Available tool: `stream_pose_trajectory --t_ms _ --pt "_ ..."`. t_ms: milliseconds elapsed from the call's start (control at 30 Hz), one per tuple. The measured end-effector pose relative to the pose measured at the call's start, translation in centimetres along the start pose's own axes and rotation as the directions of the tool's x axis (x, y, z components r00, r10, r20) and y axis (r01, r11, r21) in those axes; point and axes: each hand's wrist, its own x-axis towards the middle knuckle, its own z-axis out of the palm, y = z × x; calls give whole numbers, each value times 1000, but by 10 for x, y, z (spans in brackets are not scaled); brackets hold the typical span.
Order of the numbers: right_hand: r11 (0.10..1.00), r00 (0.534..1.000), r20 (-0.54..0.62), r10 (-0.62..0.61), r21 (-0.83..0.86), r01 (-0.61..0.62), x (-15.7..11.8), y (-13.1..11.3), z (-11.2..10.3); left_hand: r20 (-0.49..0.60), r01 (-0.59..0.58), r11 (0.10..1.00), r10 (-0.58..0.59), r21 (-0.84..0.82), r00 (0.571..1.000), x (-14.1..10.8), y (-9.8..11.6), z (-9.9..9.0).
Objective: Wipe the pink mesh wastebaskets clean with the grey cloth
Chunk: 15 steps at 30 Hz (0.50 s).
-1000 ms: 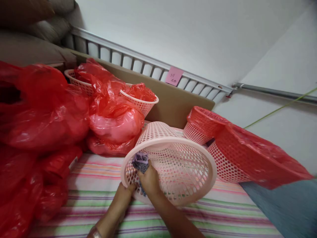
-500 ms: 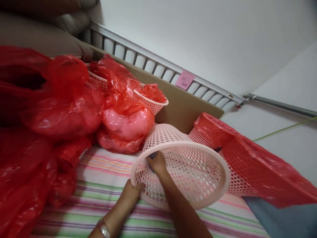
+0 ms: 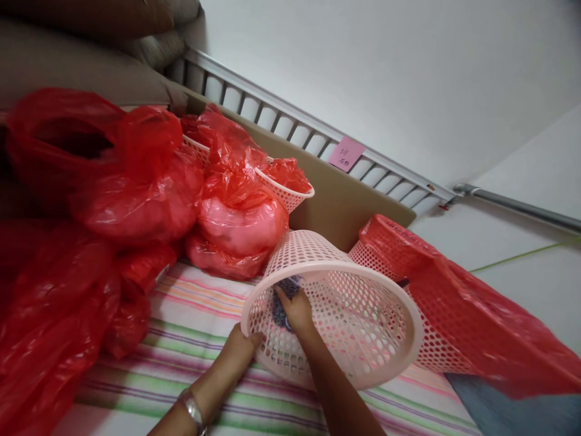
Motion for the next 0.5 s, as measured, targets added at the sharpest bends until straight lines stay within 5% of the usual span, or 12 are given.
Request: stream_pose_trajectory --t_ms 133,233,333,500 --pt "995 996 72 55 -85 -49 -34 -13 -4 17 -19 1000 19 4 1000 -4 -2 3" --pt "990 992 97 75 -128 -62 -35 -14 1 22 -75 996 74 48 997 -7 -4 5" --pt "983 992 65 107 -159 -95 -3 -6 11 28 -61 995 59 73 998 -8 -4 5" --pt "994 998 -9 -66 -88 65 63 10 25 38 -6 999 4 53 999 -6 -4 8"
